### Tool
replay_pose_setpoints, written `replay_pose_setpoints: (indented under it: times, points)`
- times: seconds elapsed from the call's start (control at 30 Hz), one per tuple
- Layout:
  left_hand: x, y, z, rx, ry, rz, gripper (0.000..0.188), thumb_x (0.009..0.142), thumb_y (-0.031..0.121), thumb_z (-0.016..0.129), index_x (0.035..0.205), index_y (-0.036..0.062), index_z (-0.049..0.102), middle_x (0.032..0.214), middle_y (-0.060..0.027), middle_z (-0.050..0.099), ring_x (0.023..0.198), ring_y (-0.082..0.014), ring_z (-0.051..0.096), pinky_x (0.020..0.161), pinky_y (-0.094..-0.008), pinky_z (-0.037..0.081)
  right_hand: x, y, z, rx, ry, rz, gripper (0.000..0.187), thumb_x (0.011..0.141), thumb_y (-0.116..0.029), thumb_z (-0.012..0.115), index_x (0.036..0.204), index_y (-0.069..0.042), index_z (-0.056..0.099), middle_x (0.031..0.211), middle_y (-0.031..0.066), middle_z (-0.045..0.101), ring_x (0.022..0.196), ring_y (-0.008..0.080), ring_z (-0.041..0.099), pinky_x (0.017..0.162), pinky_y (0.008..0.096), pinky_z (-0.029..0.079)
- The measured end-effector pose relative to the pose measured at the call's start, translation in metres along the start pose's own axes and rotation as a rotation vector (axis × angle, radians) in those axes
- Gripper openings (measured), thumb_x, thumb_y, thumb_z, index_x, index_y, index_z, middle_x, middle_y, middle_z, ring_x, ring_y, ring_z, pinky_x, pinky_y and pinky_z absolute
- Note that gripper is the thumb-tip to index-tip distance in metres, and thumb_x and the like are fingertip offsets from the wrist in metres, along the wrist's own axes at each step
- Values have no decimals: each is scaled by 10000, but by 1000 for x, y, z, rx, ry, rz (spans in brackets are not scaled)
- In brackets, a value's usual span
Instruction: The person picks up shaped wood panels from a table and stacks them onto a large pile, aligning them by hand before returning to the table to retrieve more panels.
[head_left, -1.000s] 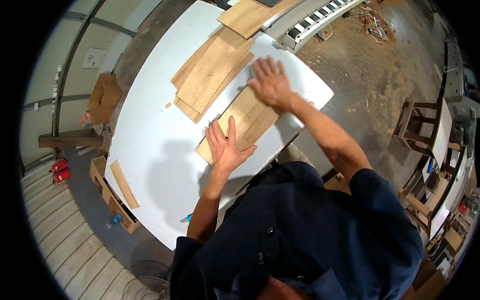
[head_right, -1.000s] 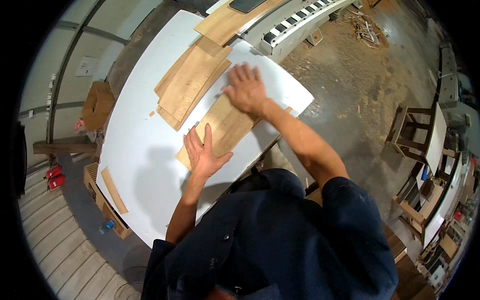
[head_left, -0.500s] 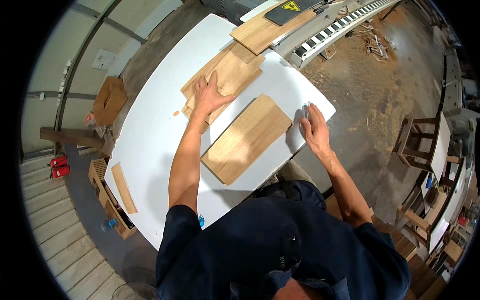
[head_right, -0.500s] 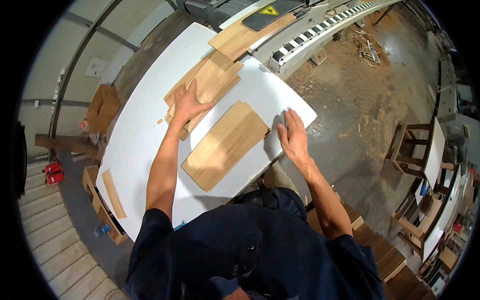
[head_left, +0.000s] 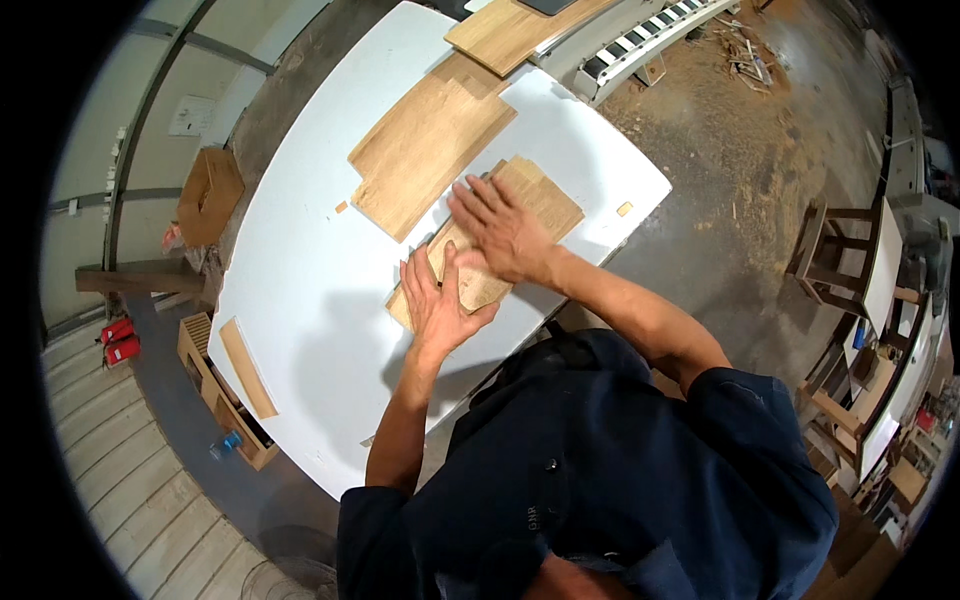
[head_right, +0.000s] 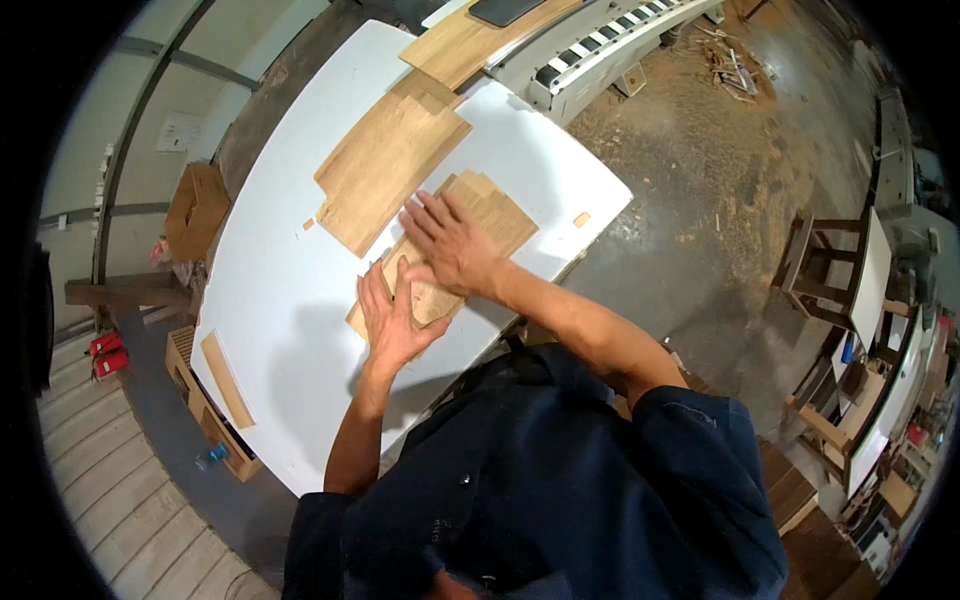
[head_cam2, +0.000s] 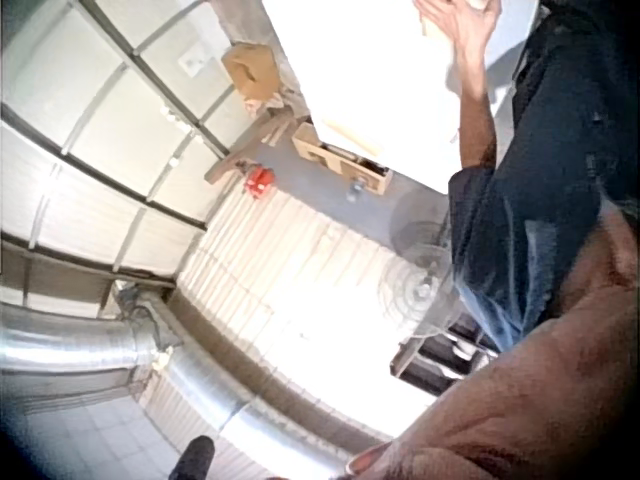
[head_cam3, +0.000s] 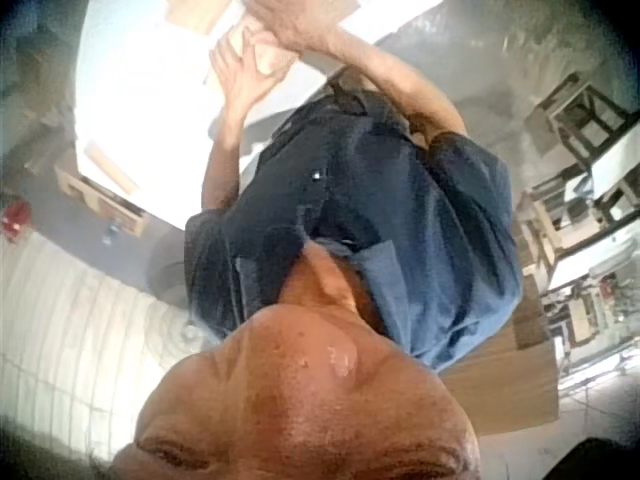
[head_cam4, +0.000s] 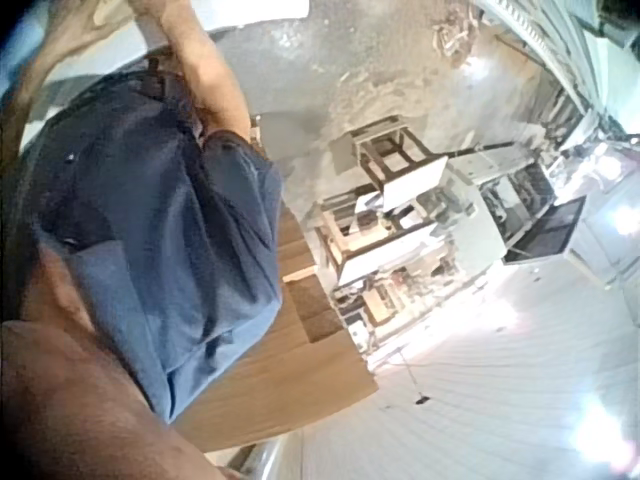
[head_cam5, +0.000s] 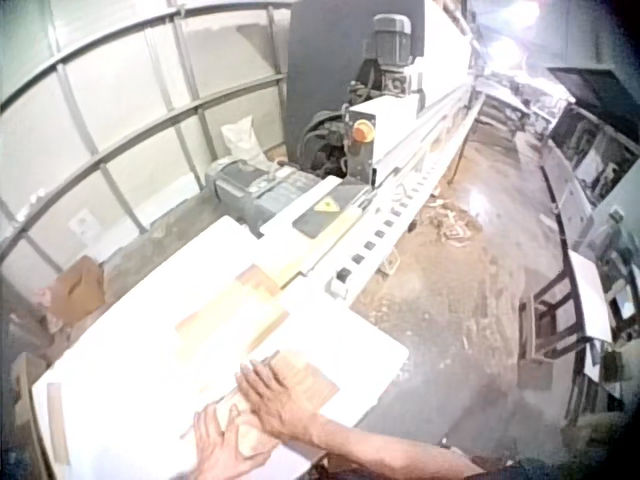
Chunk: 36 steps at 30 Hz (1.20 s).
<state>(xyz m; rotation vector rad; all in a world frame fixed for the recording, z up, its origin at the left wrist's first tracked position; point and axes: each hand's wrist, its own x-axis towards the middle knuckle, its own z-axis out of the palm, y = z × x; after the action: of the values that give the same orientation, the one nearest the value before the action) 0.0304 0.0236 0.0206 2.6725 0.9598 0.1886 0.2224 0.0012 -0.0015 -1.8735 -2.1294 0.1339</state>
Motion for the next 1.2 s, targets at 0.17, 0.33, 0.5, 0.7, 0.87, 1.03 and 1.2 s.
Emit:
replay_pose_setpoints:
  times: [0.17,0.33,0.5,0.7,0.87,1.03,1.2]
  points:
    - [-5,-2,0,-12,-4,-11,1113,616,500,810,1481,71,259,1396,-339,216,1307,-489,227,1092,-642,137,23,63,-6,100,-80,373,722,969,-566,278,1478,-54,292,1533,182,269,1447,361,152,1171,515,82]
    - [13,-15,-1,-87,-9,-41,991,694,504,775,1451,48,326,1441,-346,199,1339,-506,189,1095,-630,149,-14,141,10,155,209,588,561,979,-400,428,1354,17,407,1415,221,416,1349,414,325,1108,556,221]
    - [113,-63,-10,45,58,-113,944,708,516,765,1451,101,357,1474,-357,174,1387,-508,105,1120,-615,114,-65,113,-8,228,441,529,447,955,-268,537,1259,59,512,1307,263,514,1238,431,461,1067,478,344]
    - [158,-92,-1,61,-131,-96,1157,540,462,834,1481,70,286,1472,-338,194,1394,-468,121,1145,-557,94,-90,82,-23,395,296,651,535,995,-367,452,1329,51,469,1369,249,473,1283,388,440,1076,424,355]
    - [131,-80,-36,10,-120,-216,1124,556,442,811,1480,68,291,1456,-324,205,1341,-467,206,1129,-551,166,-90,86,-30,510,313,690,526,989,-363,469,1329,38,472,1374,237,475,1278,378,451,1070,411,366]
    - [37,-30,-51,-73,-83,-96,1062,582,456,813,1454,67,346,1452,-324,188,1335,-466,209,1127,-563,171,-62,71,-37,477,401,543,500,955,-286,539,1338,25,458,1382,238,462,1267,389,457,1058,416,380]
    - [8,-1,-9,-32,-44,69,1030,569,462,831,1412,65,394,1407,-303,242,1328,-468,218,1115,-619,138,-3,14,-28,233,162,24,675,945,-464,468,1421,2,362,1478,191,357,1384,376,294,1146,482,221]
